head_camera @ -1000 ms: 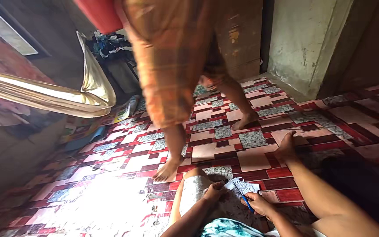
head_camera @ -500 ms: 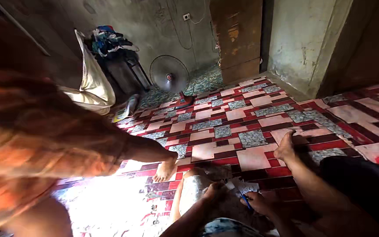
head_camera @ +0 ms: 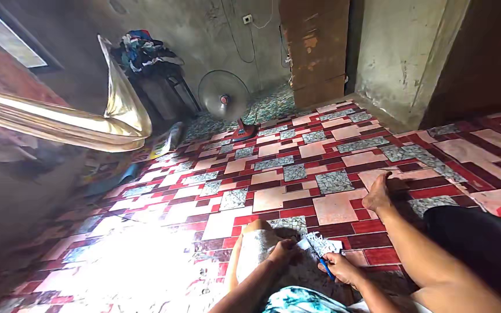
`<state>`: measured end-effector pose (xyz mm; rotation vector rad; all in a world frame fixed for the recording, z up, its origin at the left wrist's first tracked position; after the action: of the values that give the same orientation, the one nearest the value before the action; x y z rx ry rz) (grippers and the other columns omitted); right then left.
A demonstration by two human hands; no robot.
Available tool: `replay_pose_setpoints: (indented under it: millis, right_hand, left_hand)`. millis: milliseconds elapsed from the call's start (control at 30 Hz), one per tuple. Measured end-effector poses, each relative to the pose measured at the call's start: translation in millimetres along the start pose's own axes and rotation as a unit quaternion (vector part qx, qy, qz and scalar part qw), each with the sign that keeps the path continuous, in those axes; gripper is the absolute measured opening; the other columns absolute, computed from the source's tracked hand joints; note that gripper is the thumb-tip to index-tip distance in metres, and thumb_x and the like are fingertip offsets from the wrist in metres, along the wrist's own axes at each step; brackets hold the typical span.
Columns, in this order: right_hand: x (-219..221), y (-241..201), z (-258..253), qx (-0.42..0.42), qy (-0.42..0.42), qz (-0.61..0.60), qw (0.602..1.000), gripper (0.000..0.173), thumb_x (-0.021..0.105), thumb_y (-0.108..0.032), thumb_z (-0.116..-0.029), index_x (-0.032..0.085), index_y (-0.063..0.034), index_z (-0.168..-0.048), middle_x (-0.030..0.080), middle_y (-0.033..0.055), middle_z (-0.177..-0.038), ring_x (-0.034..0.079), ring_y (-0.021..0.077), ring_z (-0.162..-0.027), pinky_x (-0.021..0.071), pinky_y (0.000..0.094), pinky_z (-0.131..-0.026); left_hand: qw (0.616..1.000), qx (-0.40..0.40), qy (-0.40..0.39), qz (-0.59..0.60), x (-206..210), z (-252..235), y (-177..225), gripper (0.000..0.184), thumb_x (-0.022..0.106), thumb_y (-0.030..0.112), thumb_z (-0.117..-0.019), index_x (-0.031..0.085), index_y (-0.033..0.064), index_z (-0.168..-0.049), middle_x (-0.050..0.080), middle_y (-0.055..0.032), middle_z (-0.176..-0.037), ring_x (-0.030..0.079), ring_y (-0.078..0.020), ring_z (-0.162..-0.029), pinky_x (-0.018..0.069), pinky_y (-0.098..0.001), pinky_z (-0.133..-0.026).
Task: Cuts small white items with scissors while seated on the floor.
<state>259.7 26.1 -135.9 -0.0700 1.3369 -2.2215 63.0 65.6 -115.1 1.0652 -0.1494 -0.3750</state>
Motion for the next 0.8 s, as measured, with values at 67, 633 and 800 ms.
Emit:
replay_pose_setpoints:
  millis: [67,633,800]
  right_hand:
    - [1,-1,1,0.003,-0.005,-0.004,1.000,0.037,0.065,-0.024,-0.1020,0.060,-0.0002,-0.129,0.066,0.0155,-0.104,0.063,0.0204,-0.079,0.0537,0.0370,-0.071]
    - [-7,3,12,0.010,-0.015,-0.130,0.991,0.036,0.058,-0.035,-0.1053,0.059,-0.0061,-0.127,0.068,0.0048,-0.088,0.065,0.0138,-0.073,0.0539,0.0297,-0.064]
    - [-1,2,13,-0.014,-0.057,-0.132,0.989,0.029,0.058,-0.031,-0.1056,0.059,-0.0064,-0.121,0.068,0.0027,-0.088,0.066,0.0116,-0.075,0.0544,0.0269,-0.065]
  left_hand:
    - [1.000,0.002,-0.001,-0.001,0,0,0,0.023,0.059,0.010,-0.1039,0.057,-0.0029,-0.123,0.071,-0.0111,-0.091,0.070,-0.0163,-0.075,0.0595,-0.0313,-0.070]
    - [0.996,0.010,0.030,0.088,-5,-5,-7,0.016,0.057,0.013,-0.1055,0.058,-0.0019,-0.113,0.071,-0.0103,-0.086,0.070,-0.0172,-0.071,0.0598,-0.0312,-0.065]
    - [0.996,-0.016,0.027,0.088,-2,-1,-3,0.018,0.056,0.012,-0.1058,0.058,-0.0022,-0.116,0.072,-0.0114,-0.090,0.072,-0.0184,-0.075,0.0609,-0.0317,-0.068]
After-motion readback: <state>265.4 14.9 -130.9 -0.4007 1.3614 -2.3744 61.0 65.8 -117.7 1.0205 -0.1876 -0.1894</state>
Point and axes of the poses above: each hand's wrist, its own z-axis away from the middle knuckle, its own x-axis out of the palm, y = z × x, the point moved 6 cm from there along -z, towards the middle knuckle
